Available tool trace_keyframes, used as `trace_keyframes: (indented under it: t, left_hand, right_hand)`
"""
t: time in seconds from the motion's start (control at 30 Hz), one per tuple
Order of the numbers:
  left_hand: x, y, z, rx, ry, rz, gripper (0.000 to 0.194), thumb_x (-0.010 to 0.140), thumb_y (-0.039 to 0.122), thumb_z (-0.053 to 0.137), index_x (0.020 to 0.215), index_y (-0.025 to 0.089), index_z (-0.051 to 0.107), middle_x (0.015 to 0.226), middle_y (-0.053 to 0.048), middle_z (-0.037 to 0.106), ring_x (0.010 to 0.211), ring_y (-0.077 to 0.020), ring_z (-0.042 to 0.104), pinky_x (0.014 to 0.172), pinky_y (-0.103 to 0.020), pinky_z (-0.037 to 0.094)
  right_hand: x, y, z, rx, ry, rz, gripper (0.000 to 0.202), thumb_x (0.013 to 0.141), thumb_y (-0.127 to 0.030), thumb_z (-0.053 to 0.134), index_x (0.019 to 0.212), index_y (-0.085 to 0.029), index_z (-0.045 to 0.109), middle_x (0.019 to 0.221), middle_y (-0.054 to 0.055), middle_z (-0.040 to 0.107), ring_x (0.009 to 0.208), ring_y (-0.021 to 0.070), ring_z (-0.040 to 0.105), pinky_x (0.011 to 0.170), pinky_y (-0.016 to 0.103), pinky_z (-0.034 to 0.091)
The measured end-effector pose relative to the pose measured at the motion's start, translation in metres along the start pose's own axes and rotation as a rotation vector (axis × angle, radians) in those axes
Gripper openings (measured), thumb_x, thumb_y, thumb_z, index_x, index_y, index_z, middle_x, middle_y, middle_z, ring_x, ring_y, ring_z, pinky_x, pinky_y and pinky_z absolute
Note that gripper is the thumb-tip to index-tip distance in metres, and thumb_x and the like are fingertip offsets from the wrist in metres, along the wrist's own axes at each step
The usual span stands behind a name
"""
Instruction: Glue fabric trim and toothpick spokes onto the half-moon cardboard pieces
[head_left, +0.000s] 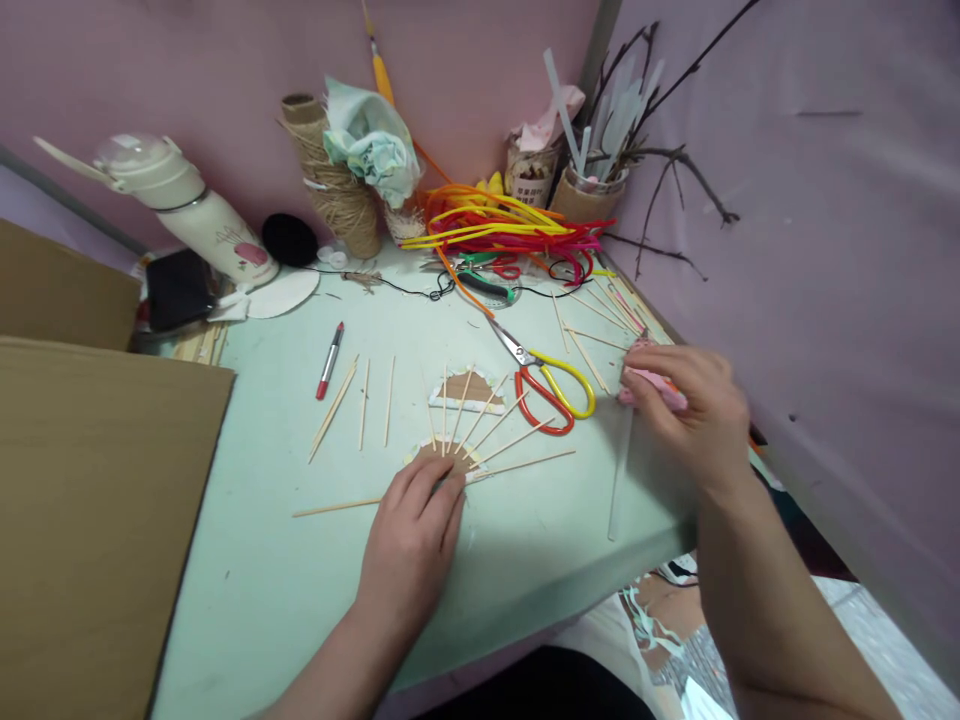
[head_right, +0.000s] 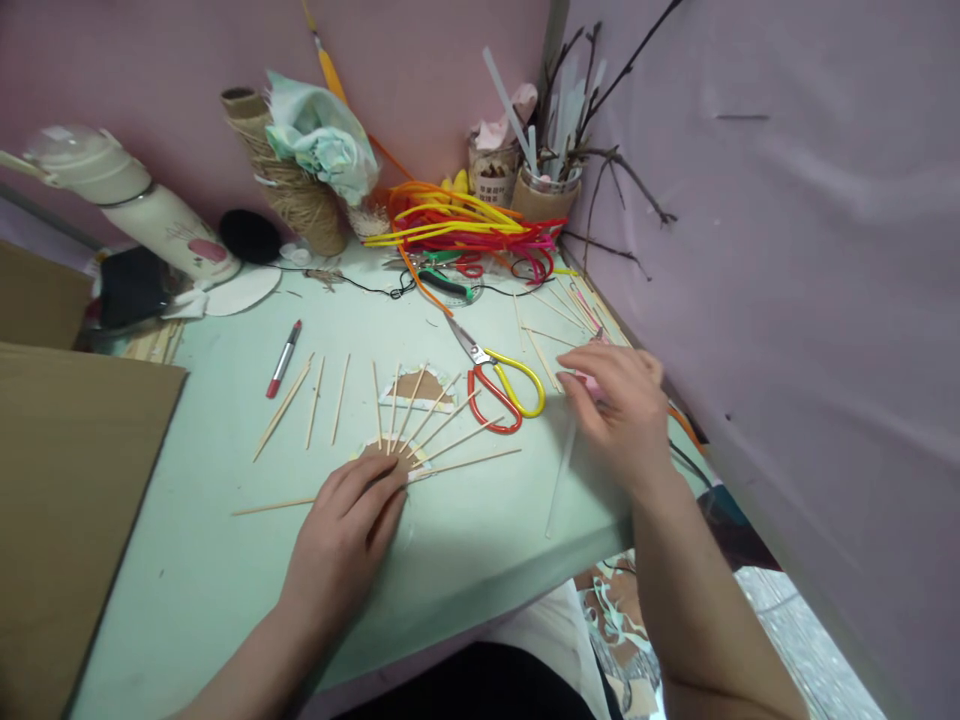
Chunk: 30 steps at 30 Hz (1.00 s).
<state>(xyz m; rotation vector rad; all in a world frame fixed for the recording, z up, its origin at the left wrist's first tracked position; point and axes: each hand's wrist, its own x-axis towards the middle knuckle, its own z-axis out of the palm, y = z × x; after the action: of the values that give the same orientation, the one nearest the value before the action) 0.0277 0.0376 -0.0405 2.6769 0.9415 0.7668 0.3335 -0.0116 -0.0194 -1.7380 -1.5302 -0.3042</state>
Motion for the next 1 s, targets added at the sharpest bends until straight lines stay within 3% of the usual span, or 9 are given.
trace_keyframes:
  t: [0.13, 0.27, 0.4, 0.57, 0.73, 0.83, 1.0]
  left_hand:
    - [0.014, 0.007, -0.019, -0.032, -0.017, -0.043, 0.02, 0.092, 0.011, 0.056, 0.11, 0.014, 0.065, 0.108, -0.01, 0.066, 0.102, -0.0218, 0.059, 0.091, -0.038, 0.051]
    - [0.048, 0.014, -0.027, 0.043, -0.087, -0.051, 0.017, 0.094, 0.016, 0.053, 0.096, 0.013, 0.07, 0.089, -0.008, 0.066, 0.083, -0.0212, 0.058, 0.073, -0.035, 0.051]
    - [0.084, 0.017, -0.012, 0.176, -0.374, -0.089, 0.021, 0.092, 0.015, 0.053, 0.081, 0.014, 0.071, 0.083, -0.009, 0.065, 0.083, -0.0255, 0.059, 0.074, -0.038, 0.05]
    - [0.102, 0.016, 0.01, 0.269, -0.492, -0.113, 0.023, 0.092, 0.014, 0.052, 0.077, 0.012, 0.07, 0.087, -0.013, 0.066, 0.094, -0.0283, 0.061, 0.081, -0.037, 0.049]
    - [0.101, 0.014, 0.015, 0.241, -0.47, -0.078, 0.026, 0.091, 0.011, 0.049, 0.072, 0.013, 0.067, 0.079, -0.012, 0.064, 0.09, -0.0269, 0.061, 0.079, -0.035, 0.048]
    - [0.101, 0.014, 0.01, 0.16, -0.43, -0.127, 0.026, 0.091, 0.013, 0.05, 0.07, 0.014, 0.066, 0.076, -0.01, 0.063, 0.084, -0.0253, 0.06, 0.077, -0.035, 0.047]
    - [0.095, 0.01, -0.014, -0.13, -0.192, -0.274, 0.017, 0.089, 0.021, 0.056, 0.075, 0.017, 0.065, 0.075, -0.003, 0.063, 0.076, -0.0186, 0.057, 0.071, -0.03, 0.044]
  right_hand:
    - [-0.017, 0.018, -0.03, -0.159, -0.166, 0.116, 0.025, 0.093, -0.039, 0.054, 0.107, -0.023, 0.068, 0.111, 0.013, 0.069, 0.105, 0.0326, 0.063, 0.09, 0.049, 0.047]
    - [-0.033, 0.036, -0.046, -0.285, -0.378, 0.157, 0.041, 0.093, -0.049, 0.046, 0.119, -0.023, 0.063, 0.119, 0.014, 0.064, 0.111, 0.0351, 0.059, 0.091, 0.049, 0.047]
    - [-0.042, 0.049, -0.042, -0.346, -0.511, 0.2, 0.05, 0.09, -0.051, 0.046, 0.124, -0.017, 0.059, 0.121, 0.017, 0.061, 0.113, 0.0364, 0.056, 0.095, 0.05, 0.045]
    - [-0.043, 0.052, -0.03, -0.396, -0.524, 0.256, 0.053, 0.091, -0.05, 0.046, 0.127, -0.014, 0.059, 0.113, 0.018, 0.061, 0.107, 0.0358, 0.056, 0.093, 0.049, 0.046]
    - [-0.041, 0.053, -0.02, -0.397, -0.496, 0.321, 0.056, 0.091, -0.053, 0.045, 0.129, -0.014, 0.058, 0.106, 0.018, 0.061, 0.102, 0.0358, 0.057, 0.089, 0.049, 0.047]
    - [-0.037, 0.055, -0.018, -0.358, -0.48, 0.365, 0.052, 0.092, -0.051, 0.043, 0.124, -0.014, 0.061, 0.104, 0.017, 0.062, 0.099, 0.0345, 0.059, 0.086, 0.047, 0.048]
    - [-0.028, 0.044, -0.036, -0.203, -0.451, 0.489, 0.047, 0.09, -0.05, 0.047, 0.12, -0.016, 0.063, 0.111, 0.018, 0.065, 0.101, 0.0317, 0.06, 0.087, 0.042, 0.047]
